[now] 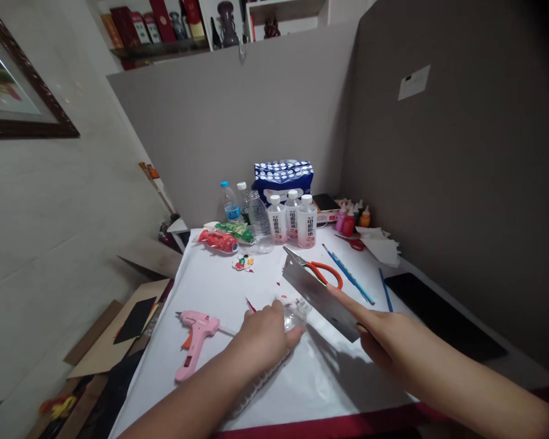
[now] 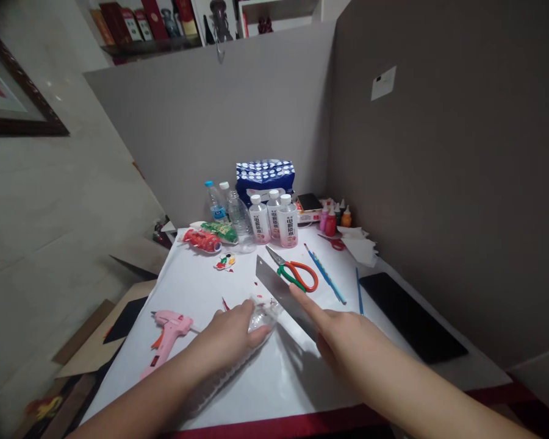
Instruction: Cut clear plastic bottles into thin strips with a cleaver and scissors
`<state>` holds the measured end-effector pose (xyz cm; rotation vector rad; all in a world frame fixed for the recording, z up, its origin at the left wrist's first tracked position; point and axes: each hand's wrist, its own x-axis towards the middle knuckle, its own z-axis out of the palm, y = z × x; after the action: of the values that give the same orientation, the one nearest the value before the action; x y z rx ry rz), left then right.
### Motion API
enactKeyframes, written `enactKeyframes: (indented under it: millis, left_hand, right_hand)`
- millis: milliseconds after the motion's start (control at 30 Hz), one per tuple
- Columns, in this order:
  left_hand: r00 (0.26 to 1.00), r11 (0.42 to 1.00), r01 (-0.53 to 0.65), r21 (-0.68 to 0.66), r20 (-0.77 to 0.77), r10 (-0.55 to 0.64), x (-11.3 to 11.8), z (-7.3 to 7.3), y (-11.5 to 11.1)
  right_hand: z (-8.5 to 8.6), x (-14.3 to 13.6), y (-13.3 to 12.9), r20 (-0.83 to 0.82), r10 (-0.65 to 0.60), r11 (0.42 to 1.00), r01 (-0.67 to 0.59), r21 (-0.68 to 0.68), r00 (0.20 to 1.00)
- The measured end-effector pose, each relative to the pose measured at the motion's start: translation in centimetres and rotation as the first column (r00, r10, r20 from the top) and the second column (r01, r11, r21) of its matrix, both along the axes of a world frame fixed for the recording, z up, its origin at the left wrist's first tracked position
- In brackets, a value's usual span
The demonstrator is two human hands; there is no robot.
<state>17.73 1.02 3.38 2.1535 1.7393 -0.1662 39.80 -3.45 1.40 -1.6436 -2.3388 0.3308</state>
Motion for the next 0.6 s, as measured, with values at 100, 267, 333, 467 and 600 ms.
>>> enactKeyframes:
  millis: [100,267,333,467,600]
  left_hand:
    - [1.000,1.000,0.000,0.005,0.000,0.000,0.0,-0.1,0.0]
    - [1.000,1.000,-0.003,0.009,0.012,0.003,-0.5,-1.1,0.3]
    - [1.000,1.000,-0.004,0.004,0.027,0.003,-0.6,-1.3,0.5]
    - [0.997,1.000,0.022,-0.005,0.067,-0.022,-0.6,-1.0,0.7]
    - [0.999,1.000,0.007,-0.011,0.035,-0.007,-0.3,-0.9,0.7]
  right_hand:
    - [-0.6,-0.4,0.8,0.085,0.026,1.000,-0.026,0.000,0.996]
    - [-0.5,-0.9,0.9,0.195,0.033,0.999,-0.025,-0.043,0.980]
    - [-0.2,-1.4,0.6,0.251,0.043,0.999,-0.034,-0.041,0.967]
    - [1.3,-3.2,0.7,0.444,0.061,0.995,-0.019,-0.100,0.894]
    - [3.2,-5.2,3.0,0.467,0.108,0.990,-0.053,-0.129,0.878]
